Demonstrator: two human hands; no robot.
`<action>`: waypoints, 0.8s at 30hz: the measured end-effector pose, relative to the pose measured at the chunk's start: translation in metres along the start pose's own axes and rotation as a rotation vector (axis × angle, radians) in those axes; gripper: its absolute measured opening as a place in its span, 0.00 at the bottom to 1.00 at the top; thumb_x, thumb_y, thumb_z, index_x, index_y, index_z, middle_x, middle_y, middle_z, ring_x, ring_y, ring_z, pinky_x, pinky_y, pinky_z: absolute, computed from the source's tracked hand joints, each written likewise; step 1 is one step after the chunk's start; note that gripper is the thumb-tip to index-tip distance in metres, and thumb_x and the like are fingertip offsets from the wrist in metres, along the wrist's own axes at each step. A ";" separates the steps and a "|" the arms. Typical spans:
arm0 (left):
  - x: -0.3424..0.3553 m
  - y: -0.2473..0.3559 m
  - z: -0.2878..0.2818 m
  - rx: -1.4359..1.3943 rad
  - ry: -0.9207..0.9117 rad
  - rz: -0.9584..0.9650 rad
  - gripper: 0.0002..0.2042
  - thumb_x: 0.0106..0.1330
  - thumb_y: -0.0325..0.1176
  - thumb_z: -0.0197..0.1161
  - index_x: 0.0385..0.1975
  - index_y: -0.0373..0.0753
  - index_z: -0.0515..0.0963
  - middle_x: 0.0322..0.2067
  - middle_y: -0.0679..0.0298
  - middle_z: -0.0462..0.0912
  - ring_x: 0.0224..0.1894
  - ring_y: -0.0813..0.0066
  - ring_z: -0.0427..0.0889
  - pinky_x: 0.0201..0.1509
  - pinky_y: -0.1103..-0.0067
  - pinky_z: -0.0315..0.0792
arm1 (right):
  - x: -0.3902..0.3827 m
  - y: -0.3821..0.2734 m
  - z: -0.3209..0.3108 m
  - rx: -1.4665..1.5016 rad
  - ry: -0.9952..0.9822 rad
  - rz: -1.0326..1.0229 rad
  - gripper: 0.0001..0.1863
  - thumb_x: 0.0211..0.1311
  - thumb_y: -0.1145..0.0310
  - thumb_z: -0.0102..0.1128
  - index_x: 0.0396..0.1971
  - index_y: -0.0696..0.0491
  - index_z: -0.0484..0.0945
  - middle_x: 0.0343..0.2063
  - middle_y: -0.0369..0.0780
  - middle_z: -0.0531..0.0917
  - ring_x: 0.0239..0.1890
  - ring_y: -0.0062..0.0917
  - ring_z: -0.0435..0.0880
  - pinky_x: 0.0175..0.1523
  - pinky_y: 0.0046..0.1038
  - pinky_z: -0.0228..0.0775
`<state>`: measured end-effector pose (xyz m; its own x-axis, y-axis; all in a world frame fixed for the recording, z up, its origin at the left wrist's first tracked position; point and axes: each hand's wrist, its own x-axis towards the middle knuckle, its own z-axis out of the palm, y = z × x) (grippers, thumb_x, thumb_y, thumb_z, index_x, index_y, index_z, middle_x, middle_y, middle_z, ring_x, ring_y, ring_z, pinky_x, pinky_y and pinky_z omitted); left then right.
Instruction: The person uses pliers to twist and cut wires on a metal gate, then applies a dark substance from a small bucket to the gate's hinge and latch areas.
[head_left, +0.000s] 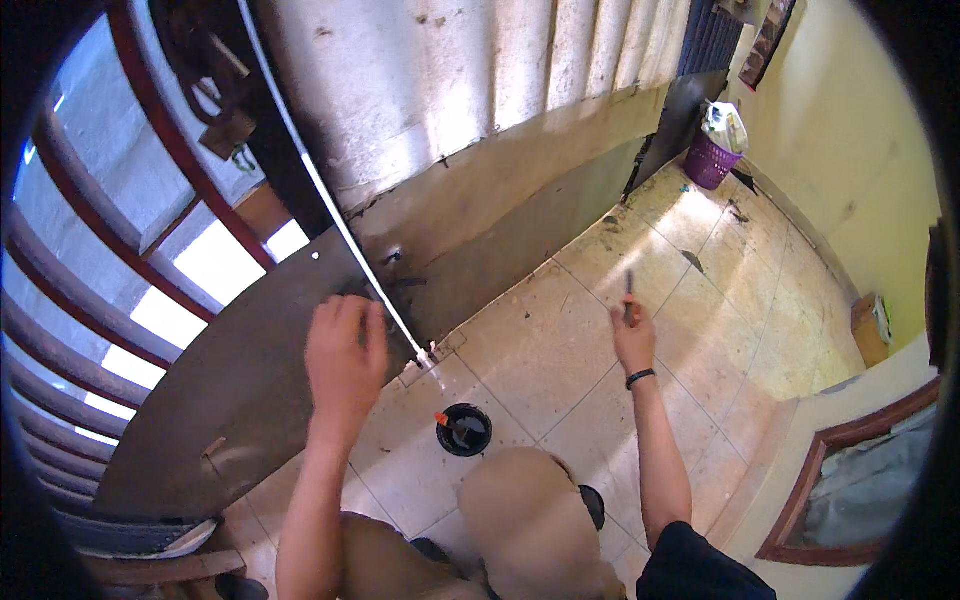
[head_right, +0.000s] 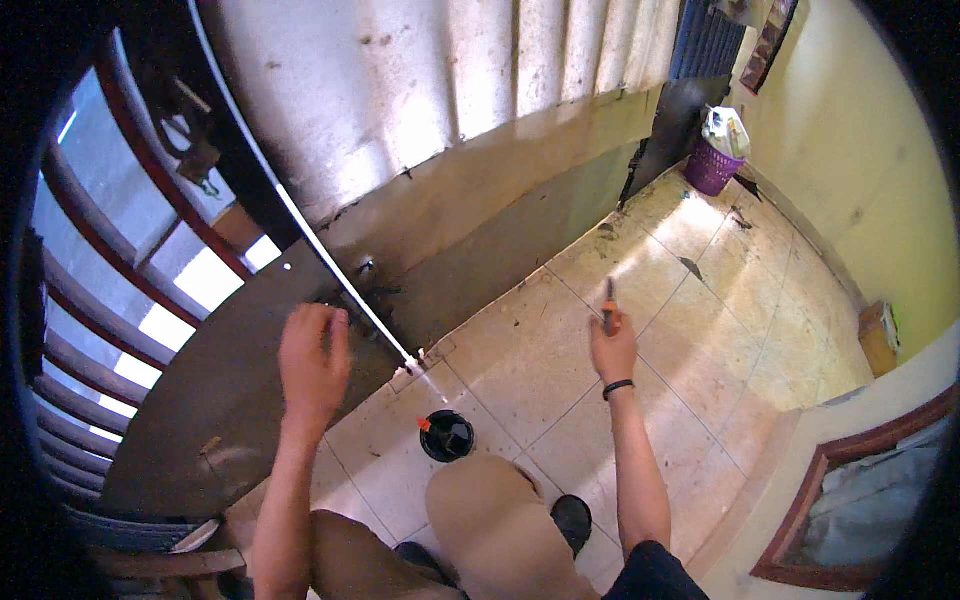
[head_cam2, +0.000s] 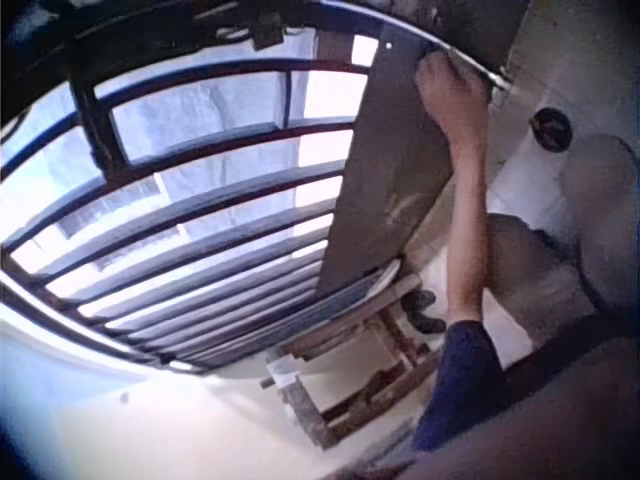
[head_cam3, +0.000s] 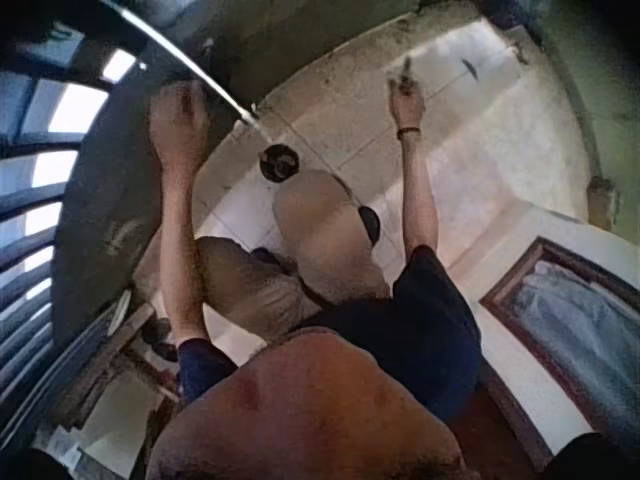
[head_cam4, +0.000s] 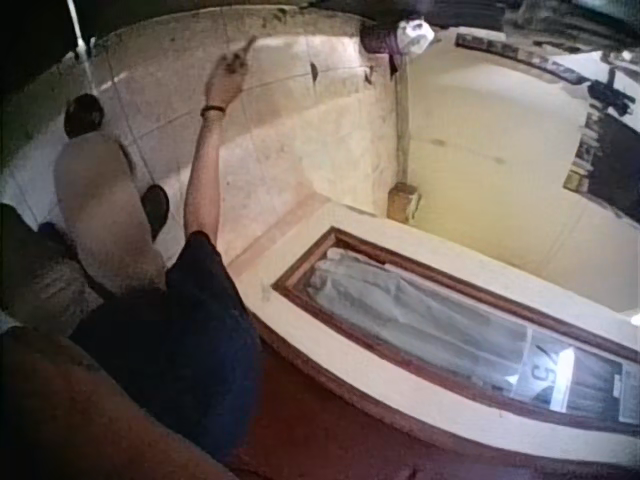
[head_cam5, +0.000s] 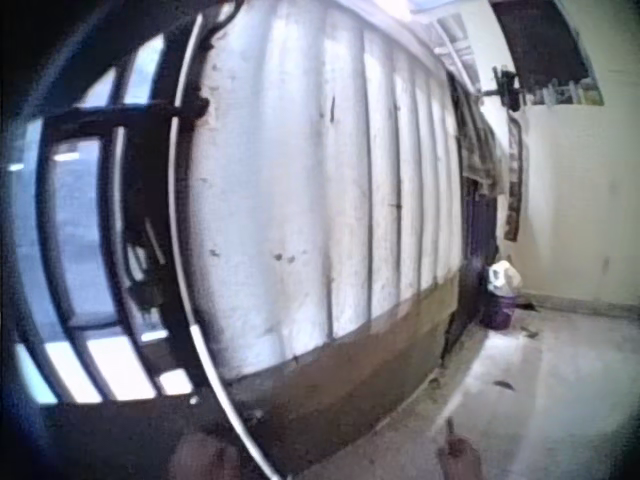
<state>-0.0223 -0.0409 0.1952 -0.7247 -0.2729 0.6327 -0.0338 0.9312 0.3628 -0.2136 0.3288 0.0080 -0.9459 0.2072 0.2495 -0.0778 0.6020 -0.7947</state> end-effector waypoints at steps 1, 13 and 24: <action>0.000 0.011 0.012 -0.086 -0.008 0.021 0.06 0.68 0.31 0.62 0.32 0.37 0.76 0.29 0.56 0.76 0.34 0.54 0.75 0.40 0.63 0.69 | 0.010 0.013 -0.009 0.002 0.005 0.000 0.19 0.61 0.61 0.65 0.48 0.55 0.79 0.30 0.43 0.84 0.26 0.31 0.82 0.36 0.33 0.73; -0.015 0.165 0.227 -0.458 -0.549 0.039 0.22 0.70 0.39 0.60 0.61 0.38 0.73 0.54 0.45 0.76 0.58 0.45 0.75 0.60 0.59 0.72 | -0.106 0.043 -0.091 1.205 -0.257 1.041 0.10 0.68 0.70 0.54 0.46 0.45 0.70 0.37 0.39 0.77 0.33 0.28 0.78 0.38 0.43 0.81; -0.022 0.040 0.023 -0.213 -1.099 0.035 0.25 0.70 0.43 0.63 0.62 0.36 0.73 0.55 0.48 0.81 0.57 0.50 0.79 0.62 0.63 0.71 | -0.123 0.049 -0.100 0.915 -0.323 0.944 0.15 0.75 0.66 0.52 0.55 0.54 0.73 0.38 0.37 0.75 0.28 0.27 0.79 0.38 0.44 0.87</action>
<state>-0.0236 0.0077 0.1801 -0.9406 0.2125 -0.2648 0.0407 0.8449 0.5334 -0.0694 0.4099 -0.0065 -0.7758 -0.0120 -0.6308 0.5768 -0.4187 -0.7014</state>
